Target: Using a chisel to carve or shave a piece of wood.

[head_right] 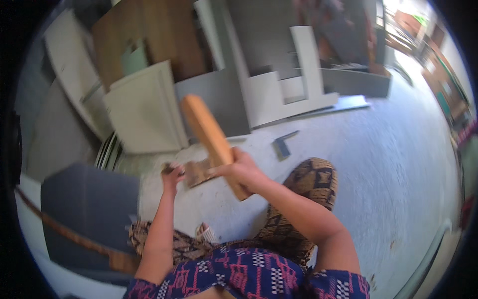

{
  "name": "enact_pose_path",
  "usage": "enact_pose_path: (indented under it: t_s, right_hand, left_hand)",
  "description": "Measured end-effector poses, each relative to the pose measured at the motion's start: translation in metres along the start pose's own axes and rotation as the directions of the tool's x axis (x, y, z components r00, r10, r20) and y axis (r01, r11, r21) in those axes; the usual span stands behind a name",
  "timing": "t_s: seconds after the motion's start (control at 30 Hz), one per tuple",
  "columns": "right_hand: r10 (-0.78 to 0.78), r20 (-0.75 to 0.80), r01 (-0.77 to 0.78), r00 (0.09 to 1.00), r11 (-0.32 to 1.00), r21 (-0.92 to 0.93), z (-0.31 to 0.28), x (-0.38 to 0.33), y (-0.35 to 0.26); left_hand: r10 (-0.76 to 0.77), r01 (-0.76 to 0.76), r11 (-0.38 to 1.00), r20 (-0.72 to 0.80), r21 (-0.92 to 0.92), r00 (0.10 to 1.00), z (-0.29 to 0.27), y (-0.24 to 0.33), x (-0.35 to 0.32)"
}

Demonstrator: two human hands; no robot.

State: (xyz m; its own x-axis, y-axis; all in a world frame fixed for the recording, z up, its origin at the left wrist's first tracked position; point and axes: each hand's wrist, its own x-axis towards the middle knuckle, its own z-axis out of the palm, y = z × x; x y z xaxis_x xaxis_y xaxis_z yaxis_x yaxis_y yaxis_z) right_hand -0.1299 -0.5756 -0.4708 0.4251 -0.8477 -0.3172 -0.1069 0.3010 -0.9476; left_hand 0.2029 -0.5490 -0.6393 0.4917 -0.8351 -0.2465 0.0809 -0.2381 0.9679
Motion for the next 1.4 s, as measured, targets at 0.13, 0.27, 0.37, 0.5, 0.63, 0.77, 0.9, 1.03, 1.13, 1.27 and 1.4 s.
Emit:
enact_pose_path:
  t_s: [0.13, 0.27, 0.37, 0.5, 0.63, 0.77, 0.9, 1.03, 1.13, 1.27, 1.4]
  right_hand:
    - [0.003, -0.054, -0.007, 0.999, 0.997, -0.080, -0.009, -0.006, -0.007]
    - [-0.033, -0.023, 0.029, 0.999, 0.989, -0.146, 0.005, 0.000, -0.011]
    - [0.004, -0.002, -0.004, 1.000, 0.985, -0.174, 0.012, 0.004, -0.010]
    - [-0.036, 0.006, 0.037, 0.999, 0.963, -0.265, 0.018, 0.006, -0.005]
    - [-0.041, 0.028, 0.048, 0.999, 0.944, -0.328, 0.023, 0.005, -0.005]
    - [-0.177, 0.020, 0.167, 0.984, 0.877, -0.450, 0.041, 0.000, -0.005]
    - [-0.385, 0.079, 0.375, 0.919, 0.798, -0.472, 0.046, 0.001, -0.001]
    - [-0.082, 0.182, 0.198, 0.980, 0.494, -0.847, 0.053, 0.023, 0.013]
    - [-0.090, 0.178, 0.197, 0.980, 0.557, -0.807, 0.058, 0.022, 0.025]
    - [-0.243, 0.168, 0.294, 0.955, 0.713, -0.636, 0.069, 0.010, 0.003]
    - [-0.349, 0.143, 0.368, 0.926, 0.752, -0.547, 0.064, 0.015, 0.028]
  left_hand:
    - [-0.010, 0.010, 1.000, 0.002, 0.021, 1.000, 0.026, 0.019, 0.000]
    - [-0.010, 0.010, 0.998, -0.006, 0.068, 1.000, 0.015, 0.017, 0.004]
    - [-0.019, 0.019, 1.000, 0.001, -0.003, 1.000, 0.012, 0.014, -0.001]
    - [-0.024, 0.024, 1.000, 0.016, 0.000, 1.000, 0.019, 0.014, -0.004]
    - [0.071, -0.072, 0.997, -0.041, -0.025, 0.997, 0.027, 0.008, -0.002]
    - [0.124, -0.115, 0.990, -0.101, 0.085, 0.987, 0.016, -0.032, 0.020]
    - [0.172, -0.151, 0.969, -0.101, 0.193, 0.980, 0.039, -0.018, 0.013]
    - [0.274, -0.262, 0.957, -0.094, 0.121, 0.957, 0.038, -0.012, 0.009]
    - [0.301, -0.293, 0.950, -0.078, 0.105, 0.950, 0.036, -0.007, 0.007]
    - [0.178, -0.157, 0.965, -0.084, 0.209, 0.980, 0.035, 0.000, 0.006]
    - [0.113, -0.092, 0.975, -0.095, 0.202, 0.989, 0.045, 0.003, 0.004]
